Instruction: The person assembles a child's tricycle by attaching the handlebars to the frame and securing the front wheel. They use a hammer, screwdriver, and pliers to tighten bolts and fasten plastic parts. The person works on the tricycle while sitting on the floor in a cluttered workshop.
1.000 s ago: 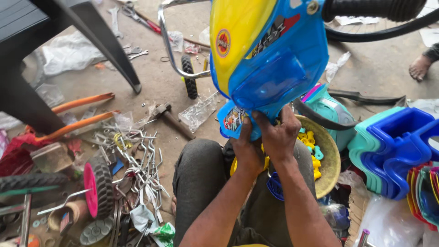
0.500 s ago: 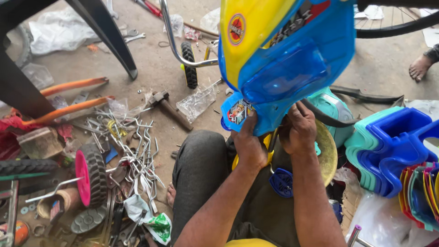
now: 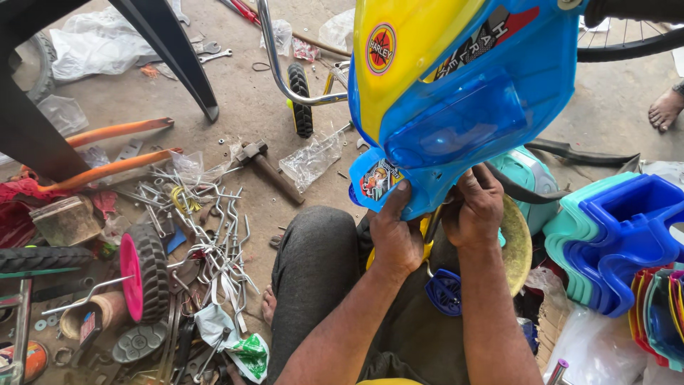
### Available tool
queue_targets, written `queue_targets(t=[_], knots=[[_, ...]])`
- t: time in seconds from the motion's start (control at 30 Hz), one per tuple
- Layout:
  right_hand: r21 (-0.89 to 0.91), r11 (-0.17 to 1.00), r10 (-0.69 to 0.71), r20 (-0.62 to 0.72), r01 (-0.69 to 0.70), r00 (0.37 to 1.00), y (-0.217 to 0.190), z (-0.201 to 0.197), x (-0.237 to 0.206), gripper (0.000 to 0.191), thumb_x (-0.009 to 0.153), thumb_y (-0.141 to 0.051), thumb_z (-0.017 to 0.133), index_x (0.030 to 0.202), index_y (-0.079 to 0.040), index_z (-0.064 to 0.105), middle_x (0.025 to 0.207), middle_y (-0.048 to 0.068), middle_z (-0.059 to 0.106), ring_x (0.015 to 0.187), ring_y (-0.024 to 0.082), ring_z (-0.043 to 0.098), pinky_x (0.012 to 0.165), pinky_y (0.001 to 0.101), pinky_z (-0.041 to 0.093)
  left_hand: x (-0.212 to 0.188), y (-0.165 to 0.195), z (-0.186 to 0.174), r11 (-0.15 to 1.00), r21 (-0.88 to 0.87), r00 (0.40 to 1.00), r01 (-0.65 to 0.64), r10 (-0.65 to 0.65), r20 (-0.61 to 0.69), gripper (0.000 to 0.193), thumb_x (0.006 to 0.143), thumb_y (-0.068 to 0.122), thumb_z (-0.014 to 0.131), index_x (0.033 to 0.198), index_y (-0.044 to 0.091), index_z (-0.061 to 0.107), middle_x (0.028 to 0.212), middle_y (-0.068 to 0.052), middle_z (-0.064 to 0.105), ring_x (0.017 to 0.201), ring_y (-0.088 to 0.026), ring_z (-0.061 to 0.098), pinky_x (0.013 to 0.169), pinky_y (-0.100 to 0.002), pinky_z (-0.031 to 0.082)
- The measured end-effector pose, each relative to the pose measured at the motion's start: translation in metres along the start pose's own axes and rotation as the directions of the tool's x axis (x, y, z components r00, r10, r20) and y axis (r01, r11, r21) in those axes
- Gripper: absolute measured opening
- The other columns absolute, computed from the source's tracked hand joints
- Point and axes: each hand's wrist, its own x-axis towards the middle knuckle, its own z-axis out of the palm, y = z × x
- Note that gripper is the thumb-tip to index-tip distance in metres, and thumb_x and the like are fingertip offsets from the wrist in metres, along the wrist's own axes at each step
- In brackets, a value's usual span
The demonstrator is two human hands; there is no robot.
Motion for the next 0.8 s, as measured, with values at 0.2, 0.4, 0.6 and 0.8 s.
queue_targets(t=[0.2,0.4,0.6,0.8], knots=[[0.030,0.999,0.028,-0.013,-0.028,1.000,-0.001,0.001,0.002,0.031,0.105,-0.013,0.065,0.128,0.006,0.061,0.111,0.014,0.073,0.092,0.022,0.075,0.077,0.0338,0.062,0.002,-0.003,-0.003,0.999,0.031,0.999,-0.040,0.041,-0.005,0.034,0.090,0.014,0.075,0.121,0.008,0.062,0.101,-0.004,0.071,0.085,-0.017,0.069,0.064,-0.033,0.054],[0.031,0.999,0.024,-0.015,-0.024,1.000,0.001,0.000,0.004,0.029,0.105,-0.013,0.065,0.127,0.006,0.062,0.110,0.013,0.074,0.090,0.021,0.074,0.076,0.0324,0.062,0.000,-0.001,0.000,0.998,0.037,0.999,-0.049,0.048,0.022,0.035,0.089,0.015,0.077,0.120,0.008,0.061,0.099,-0.003,0.070,0.083,-0.016,0.068,0.063,-0.032,0.053],[0.028,1.000,0.014,-0.027,-0.013,1.000,0.008,-0.004,0.005,0.026,0.105,-0.014,0.066,0.124,0.005,0.063,0.104,0.012,0.074,0.083,0.018,0.073,0.070,0.0280,0.059,-0.001,0.002,0.003,0.993,0.095,0.997,-0.065,0.061,0.049,0.038,0.088,0.016,0.077,0.122,0.009,0.060,0.102,-0.003,0.070,0.086,-0.016,0.068,0.064,-0.032,0.053],[0.043,0.999,-0.012,-0.023,0.013,1.000,0.009,-0.004,0.006,0.023,0.110,-0.012,0.067,0.124,0.006,0.064,0.103,0.012,0.072,0.081,0.017,0.070,0.070,0.0277,0.057,-0.001,0.002,0.003,0.988,0.113,0.991,-0.100,0.089,0.102,0.036,0.090,0.015,0.078,0.121,0.009,0.060,0.102,-0.003,0.070,0.085,-0.015,0.068,0.062,-0.031,0.051]])
